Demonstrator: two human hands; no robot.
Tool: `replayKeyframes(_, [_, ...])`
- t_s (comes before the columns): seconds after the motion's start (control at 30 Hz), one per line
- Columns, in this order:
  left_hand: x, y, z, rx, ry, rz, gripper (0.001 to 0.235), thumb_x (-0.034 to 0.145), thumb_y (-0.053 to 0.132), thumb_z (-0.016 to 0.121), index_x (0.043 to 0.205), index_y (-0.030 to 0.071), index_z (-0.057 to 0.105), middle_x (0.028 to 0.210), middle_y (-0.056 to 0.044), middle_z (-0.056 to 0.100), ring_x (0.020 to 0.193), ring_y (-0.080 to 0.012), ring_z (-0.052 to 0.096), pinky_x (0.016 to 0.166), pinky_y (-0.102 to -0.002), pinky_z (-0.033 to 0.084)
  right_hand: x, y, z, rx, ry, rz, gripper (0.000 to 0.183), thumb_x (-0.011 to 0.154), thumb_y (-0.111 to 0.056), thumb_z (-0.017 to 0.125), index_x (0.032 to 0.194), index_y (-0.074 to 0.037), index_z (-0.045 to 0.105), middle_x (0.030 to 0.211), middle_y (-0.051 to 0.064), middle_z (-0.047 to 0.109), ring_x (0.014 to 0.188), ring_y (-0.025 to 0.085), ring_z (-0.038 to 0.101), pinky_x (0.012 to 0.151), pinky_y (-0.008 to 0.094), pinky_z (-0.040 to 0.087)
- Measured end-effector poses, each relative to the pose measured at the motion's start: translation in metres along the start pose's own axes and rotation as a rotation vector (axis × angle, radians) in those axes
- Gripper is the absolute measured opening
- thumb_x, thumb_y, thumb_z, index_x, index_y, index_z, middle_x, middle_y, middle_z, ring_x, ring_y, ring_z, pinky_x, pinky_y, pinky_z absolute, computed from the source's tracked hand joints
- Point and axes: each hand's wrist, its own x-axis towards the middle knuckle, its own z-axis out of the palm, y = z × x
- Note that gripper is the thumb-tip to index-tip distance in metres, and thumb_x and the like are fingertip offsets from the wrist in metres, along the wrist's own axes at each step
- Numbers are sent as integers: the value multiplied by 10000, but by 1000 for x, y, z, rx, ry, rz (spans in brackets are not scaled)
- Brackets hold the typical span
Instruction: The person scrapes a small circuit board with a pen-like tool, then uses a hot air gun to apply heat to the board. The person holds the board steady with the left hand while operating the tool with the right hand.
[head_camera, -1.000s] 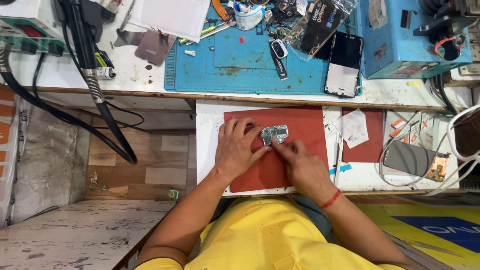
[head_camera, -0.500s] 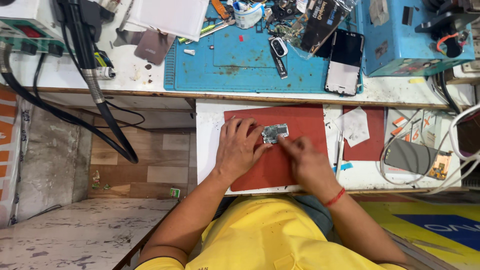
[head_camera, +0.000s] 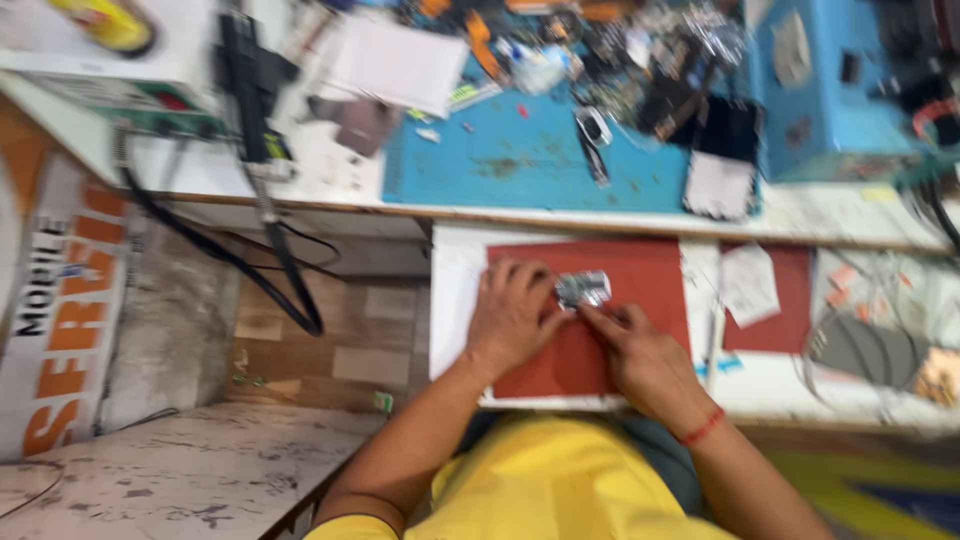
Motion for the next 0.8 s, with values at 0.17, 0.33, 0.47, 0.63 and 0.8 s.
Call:
replayKeyframes(0.17, [-5, 0, 1, -54, 26, 1, 493, 810, 428, 805, 1168, 101, 720, 1222, -49, 601, 1188, -306, 510, 1033, -504, 401, 0, 2, 1, -37, -122, 188, 613, 918, -78, 564, 1491, -295, 551, 1128, 116, 636, 746, 384, 691, 664, 492, 571])
replayKeyframes(0.33, [-9, -2, 3, -53, 39, 22, 503, 825, 439, 818, 1177, 95, 715, 1209, -63, 593, 1177, -311, 508, 1035, -510, 399, -5, 10, 8, -5, -15, 185, 661, 851, -33, 557, 1464, -282, 550, 1123, 140, 619, 773, 383, 692, 671, 488, 580])
replayKeyframes(0.47, [-5, -3, 2, -36, 49, 28, 484, 825, 417, 813, 1174, 96, 718, 1217, -61, 595, 1184, -314, 510, 1034, -506, 400, -2, 15, 9, -10, -119, 165, 627, 883, -65, 565, 1468, -291, 543, 1121, 120, 625, 781, 388, 689, 662, 504, 566])
replayKeyframes(0.63, [-6, -2, 2, -52, 13, 19, 516, 832, 438, 813, 1181, 73, 711, 1208, -67, 592, 1168, -311, 512, 1039, -512, 393, -2, 10, 8, -58, 20, 195, 515, 954, -91, 556, 1439, -263, 574, 1160, 119, 626, 776, 386, 687, 641, 493, 567])
replayKeyframes(0.8, [-3, -2, 0, -49, 31, 29, 524, 820, 433, 818, 1187, 75, 709, 1230, -82, 590, 1191, -322, 508, 1043, -510, 389, -2, 3, 5, -46, 32, 57, 603, 853, -50, 560, 1425, -240, 592, 1143, 126, 628, 758, 401, 684, 598, 491, 565])
